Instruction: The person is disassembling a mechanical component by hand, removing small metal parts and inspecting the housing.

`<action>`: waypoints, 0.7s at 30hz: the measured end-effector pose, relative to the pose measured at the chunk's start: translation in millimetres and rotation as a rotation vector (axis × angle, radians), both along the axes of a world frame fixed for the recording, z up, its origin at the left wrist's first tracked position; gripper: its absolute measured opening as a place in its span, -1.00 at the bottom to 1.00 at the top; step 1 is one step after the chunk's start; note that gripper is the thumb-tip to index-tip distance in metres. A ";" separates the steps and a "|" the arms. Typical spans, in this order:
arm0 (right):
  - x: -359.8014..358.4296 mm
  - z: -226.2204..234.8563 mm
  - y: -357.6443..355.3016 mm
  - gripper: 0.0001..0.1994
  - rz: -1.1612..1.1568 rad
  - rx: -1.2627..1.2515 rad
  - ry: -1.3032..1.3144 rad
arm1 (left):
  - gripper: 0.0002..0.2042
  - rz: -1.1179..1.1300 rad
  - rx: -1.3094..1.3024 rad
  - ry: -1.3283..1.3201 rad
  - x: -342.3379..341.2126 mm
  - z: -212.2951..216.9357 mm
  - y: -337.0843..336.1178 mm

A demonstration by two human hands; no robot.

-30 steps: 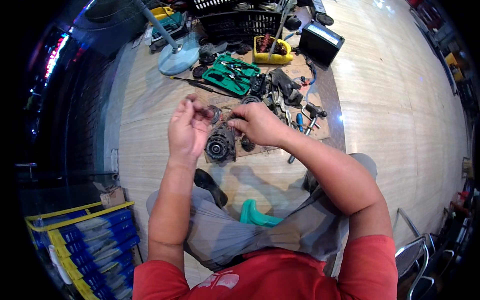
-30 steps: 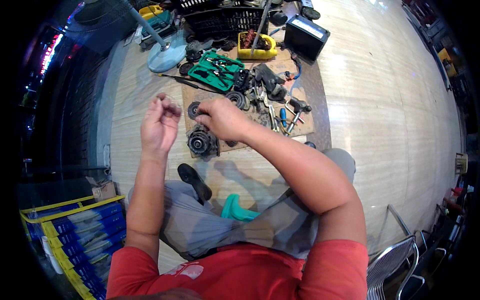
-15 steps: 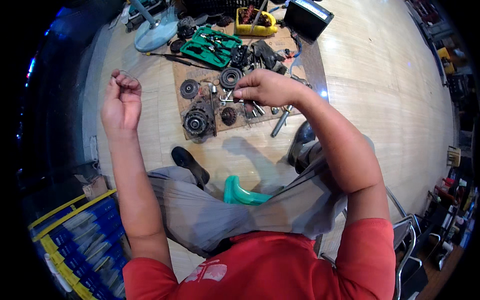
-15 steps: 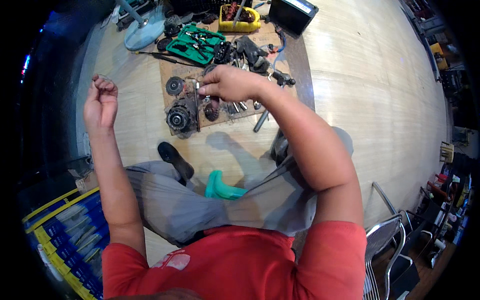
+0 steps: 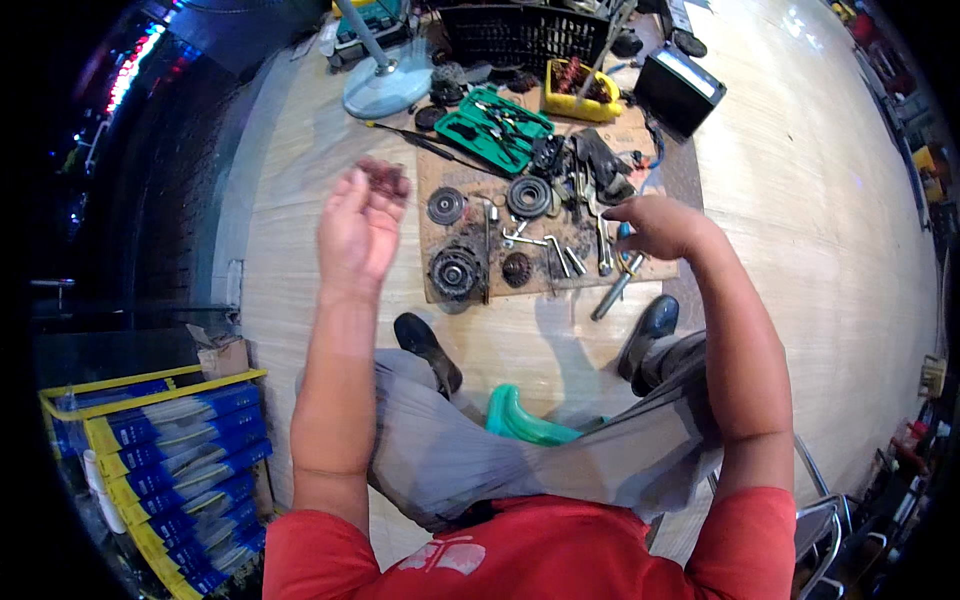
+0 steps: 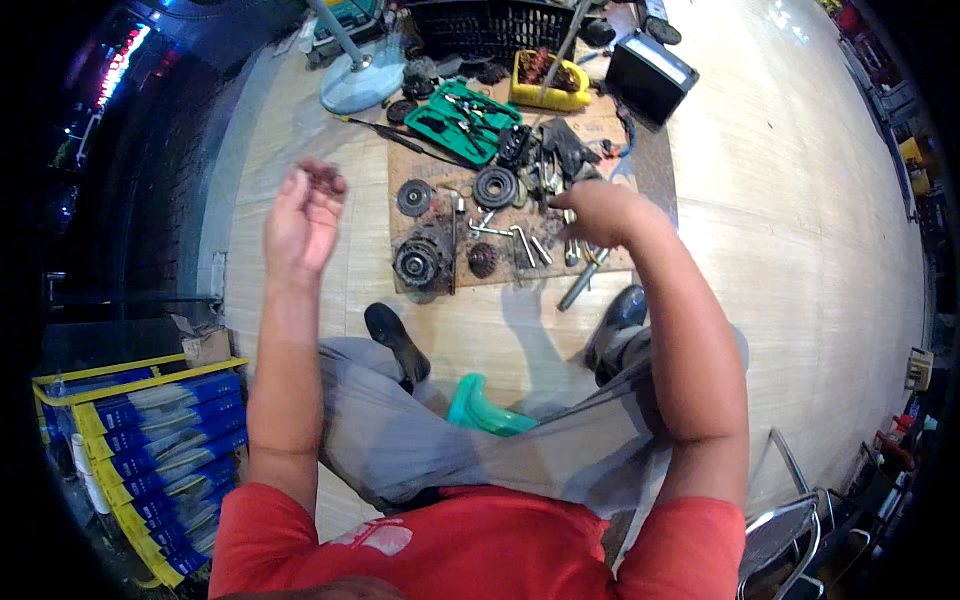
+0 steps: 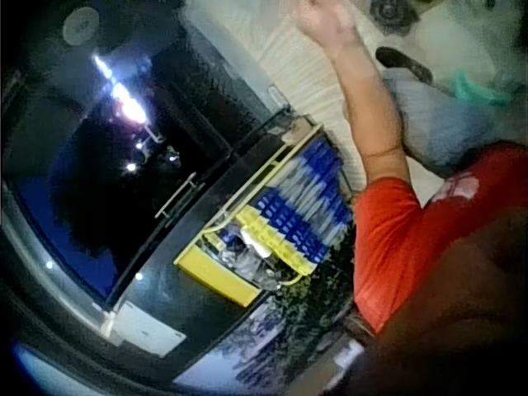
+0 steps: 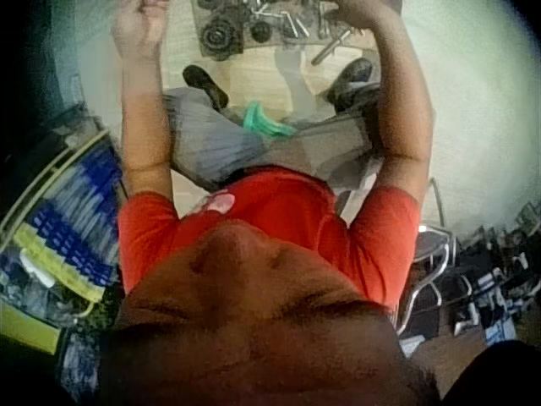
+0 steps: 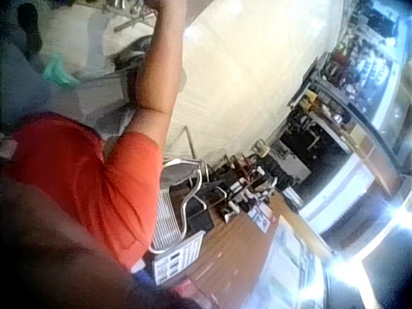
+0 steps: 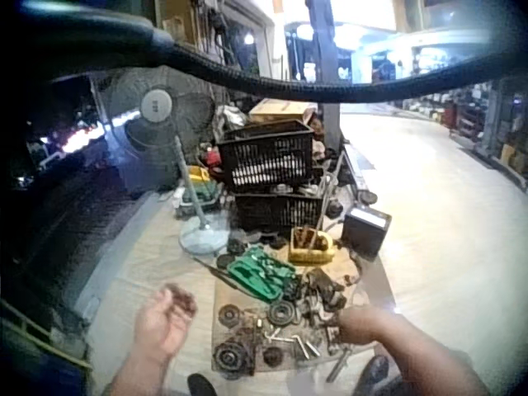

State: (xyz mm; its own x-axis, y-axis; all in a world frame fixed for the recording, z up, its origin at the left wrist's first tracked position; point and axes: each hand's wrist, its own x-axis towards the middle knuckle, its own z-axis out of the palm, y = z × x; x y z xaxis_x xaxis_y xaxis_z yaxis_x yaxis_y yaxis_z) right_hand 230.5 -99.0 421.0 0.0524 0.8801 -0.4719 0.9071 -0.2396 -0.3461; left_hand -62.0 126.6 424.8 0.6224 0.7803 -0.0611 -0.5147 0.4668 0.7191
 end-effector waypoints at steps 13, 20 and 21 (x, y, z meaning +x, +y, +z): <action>-114.2 -8.6 47.2 -0.66 -0.205 0.449 0.774 | -0.82 -0.032 -0.071 0.113 35.1 -6.9 -49.2; -99.8 -24.5 54.2 -0.80 -0.199 0.530 0.692 | -0.82 -0.216 -0.089 0.059 28.1 -4.8 -50.7; -95.8 -21.3 55.1 -0.80 -0.166 0.492 0.672 | -0.81 -0.271 -0.082 0.072 27.3 -2.6 -49.8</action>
State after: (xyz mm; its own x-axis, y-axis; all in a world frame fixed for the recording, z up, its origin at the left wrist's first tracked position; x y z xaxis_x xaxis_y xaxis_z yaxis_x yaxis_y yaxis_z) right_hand 134.7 -44.0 399.7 0.0443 0.9989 -0.0148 0.4380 -0.0328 -0.8984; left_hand -34.7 76.8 422.2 0.7993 0.5769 -0.1682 -0.3125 0.6381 0.7037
